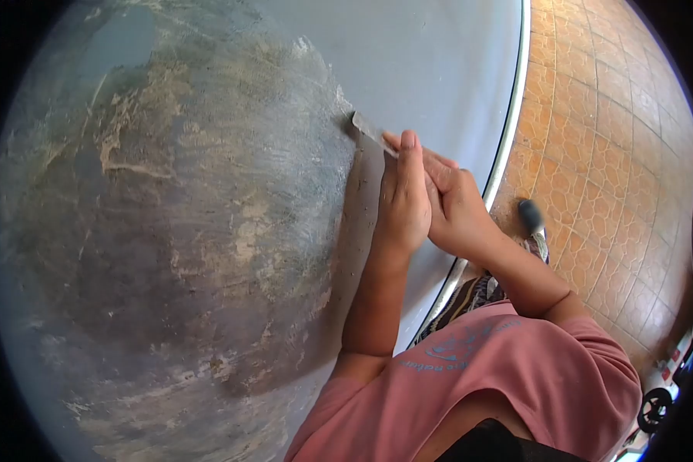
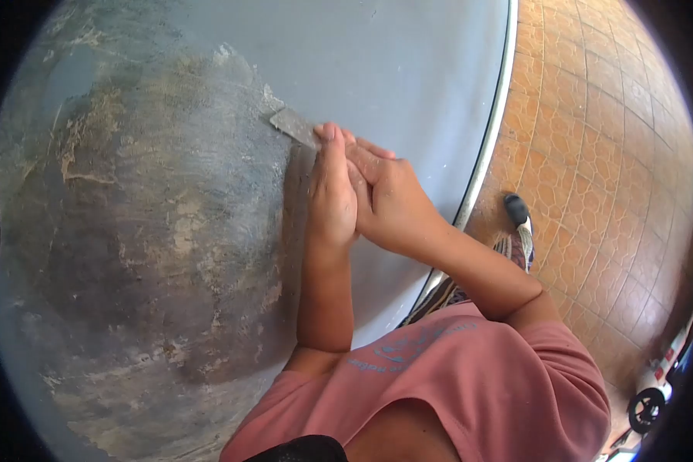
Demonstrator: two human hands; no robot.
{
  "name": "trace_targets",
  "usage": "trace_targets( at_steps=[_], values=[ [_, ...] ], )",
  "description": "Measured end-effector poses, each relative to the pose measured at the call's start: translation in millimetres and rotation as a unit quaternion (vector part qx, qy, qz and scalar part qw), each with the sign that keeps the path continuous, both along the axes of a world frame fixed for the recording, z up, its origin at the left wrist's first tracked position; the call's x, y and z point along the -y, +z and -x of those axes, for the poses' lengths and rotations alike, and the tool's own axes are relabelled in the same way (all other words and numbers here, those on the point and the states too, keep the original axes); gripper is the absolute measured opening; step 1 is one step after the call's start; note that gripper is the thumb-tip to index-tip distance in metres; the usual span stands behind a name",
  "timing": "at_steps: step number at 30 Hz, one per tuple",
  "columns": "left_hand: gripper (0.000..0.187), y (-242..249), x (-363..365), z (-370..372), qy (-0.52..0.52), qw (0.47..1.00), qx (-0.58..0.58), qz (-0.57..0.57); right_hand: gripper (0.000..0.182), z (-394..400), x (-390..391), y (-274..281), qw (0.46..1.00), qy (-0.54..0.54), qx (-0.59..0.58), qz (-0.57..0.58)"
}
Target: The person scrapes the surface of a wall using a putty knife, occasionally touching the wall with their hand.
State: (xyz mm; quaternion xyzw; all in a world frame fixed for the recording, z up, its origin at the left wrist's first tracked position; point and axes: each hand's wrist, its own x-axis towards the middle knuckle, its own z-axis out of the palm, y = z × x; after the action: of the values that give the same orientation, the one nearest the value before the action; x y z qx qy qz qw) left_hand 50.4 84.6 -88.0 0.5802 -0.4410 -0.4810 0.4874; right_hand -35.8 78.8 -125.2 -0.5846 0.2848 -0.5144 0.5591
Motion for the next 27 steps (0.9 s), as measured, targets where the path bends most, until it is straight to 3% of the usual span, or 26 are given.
trace_targets(
  at_steps=[2, 5, 6, 9, 10, 12, 16, 19, 20, 24, 27],
  values=[
    [0.06, -2, -3, -2, 0.007, 1.0, -0.002, -0.016, 0.037, 7, 0, 8, 0.997, 0.053, -0.009, -0.049],
    [0.06, -9, -24, 2, 0.037, 0.998, 0.041, 0.028, 0.035, -4, -19, -11, 0.997, -0.045, -0.003, 0.066],
    [0.061, -9, -22, 1, 0.041, 0.998, 0.034, 0.035, 0.035, -1, -21, -7, 1.0, 0.002, -0.014, 0.001],
    [0.048, 1, -9, -2, 0.0, 1.0, 0.029, 0.002, 0.035, 0, -6, 3, 0.999, 0.013, -0.033, -0.028],
    [0.061, 2, -4, -3, -0.007, 0.999, 0.033, 0.001, 0.034, 2, -3, 2, 0.999, 0.023, -0.029, -0.029],
    [0.059, 2, -11, 2, 0.01, 0.997, 0.075, 0.012, 0.033, 5, 0, 3, 0.998, 0.041, -0.017, -0.034],
    [0.055, -11, -22, 0, 0.048, 0.998, 0.004, 0.047, 0.031, -2, -17, -5, 1.0, -0.009, 0.0, 0.02],
    [0.053, -3, -4, -11, -0.001, 1.0, 0.013, 0.001, 0.03, -12, -1, -1, 0.997, -0.066, 0.001, 0.051],
    [0.054, 3, 4, -7, -0.003, 1.0, 0.015, 0.015, 0.03, 1, 5, 14, 0.998, 0.029, -0.021, -0.047],
    [0.053, 2, -14, 4, 0.019, 0.99, 0.134, 0.025, 0.031, 1, -4, -3, 0.997, -0.038, 0.019, 0.072],
    [0.054, -12, -24, 3, 0.063, 0.997, -0.018, 0.033, 0.032, -4, -19, -11, 0.999, -0.01, -0.004, 0.043]
  ],
)
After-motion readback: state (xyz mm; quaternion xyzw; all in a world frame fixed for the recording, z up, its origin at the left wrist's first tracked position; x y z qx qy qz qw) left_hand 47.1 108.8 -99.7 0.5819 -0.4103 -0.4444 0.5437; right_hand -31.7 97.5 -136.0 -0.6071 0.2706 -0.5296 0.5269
